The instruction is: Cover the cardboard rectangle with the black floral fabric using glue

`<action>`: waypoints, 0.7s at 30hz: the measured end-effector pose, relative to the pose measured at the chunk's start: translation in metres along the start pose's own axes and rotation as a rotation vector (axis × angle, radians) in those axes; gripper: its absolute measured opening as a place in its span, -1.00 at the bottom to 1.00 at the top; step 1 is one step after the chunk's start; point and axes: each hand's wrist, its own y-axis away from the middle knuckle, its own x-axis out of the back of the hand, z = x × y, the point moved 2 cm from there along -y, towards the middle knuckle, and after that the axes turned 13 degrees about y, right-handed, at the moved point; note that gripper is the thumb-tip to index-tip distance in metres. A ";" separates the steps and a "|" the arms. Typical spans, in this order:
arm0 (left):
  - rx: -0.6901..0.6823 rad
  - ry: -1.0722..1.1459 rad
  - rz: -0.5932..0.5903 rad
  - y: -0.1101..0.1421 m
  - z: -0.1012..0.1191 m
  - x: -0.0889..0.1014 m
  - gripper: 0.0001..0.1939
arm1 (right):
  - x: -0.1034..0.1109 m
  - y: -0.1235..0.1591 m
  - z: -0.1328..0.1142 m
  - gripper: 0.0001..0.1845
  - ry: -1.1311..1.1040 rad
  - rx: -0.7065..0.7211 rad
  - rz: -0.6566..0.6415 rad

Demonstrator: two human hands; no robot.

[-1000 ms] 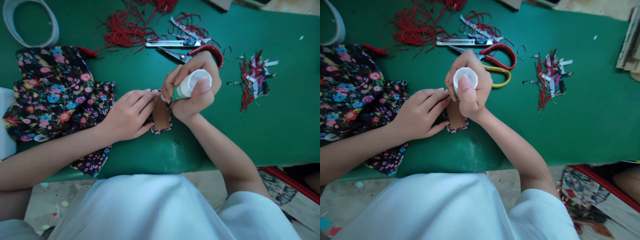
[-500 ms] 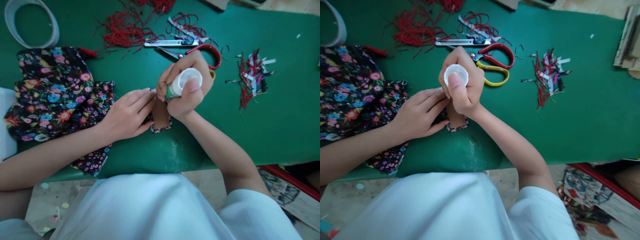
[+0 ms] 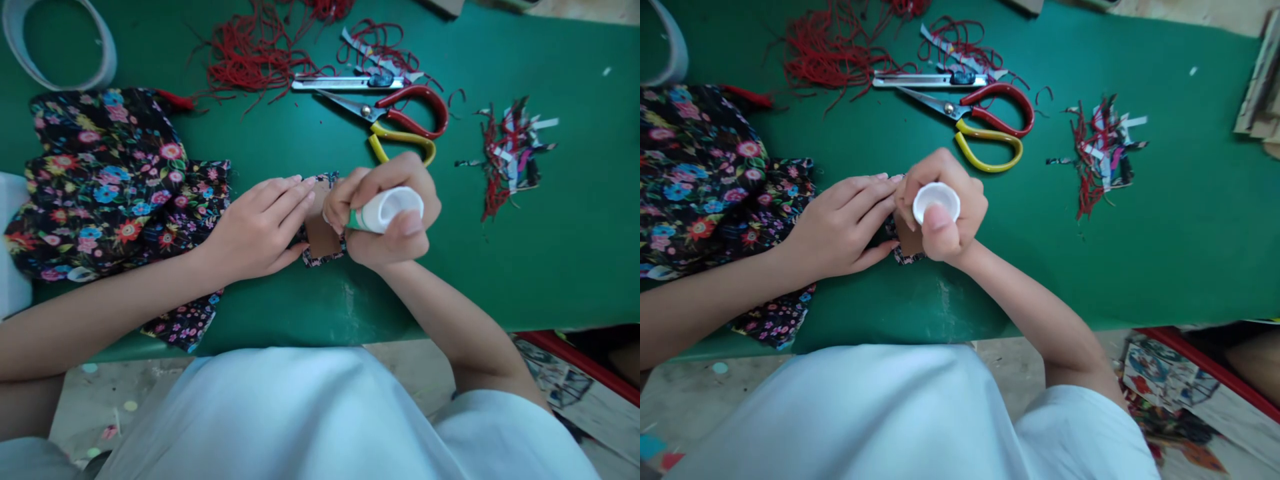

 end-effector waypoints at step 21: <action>0.020 0.020 -0.020 -0.001 0.002 0.000 -0.40 | 0.018 0.027 -0.030 -0.71 0.014 -0.110 -0.178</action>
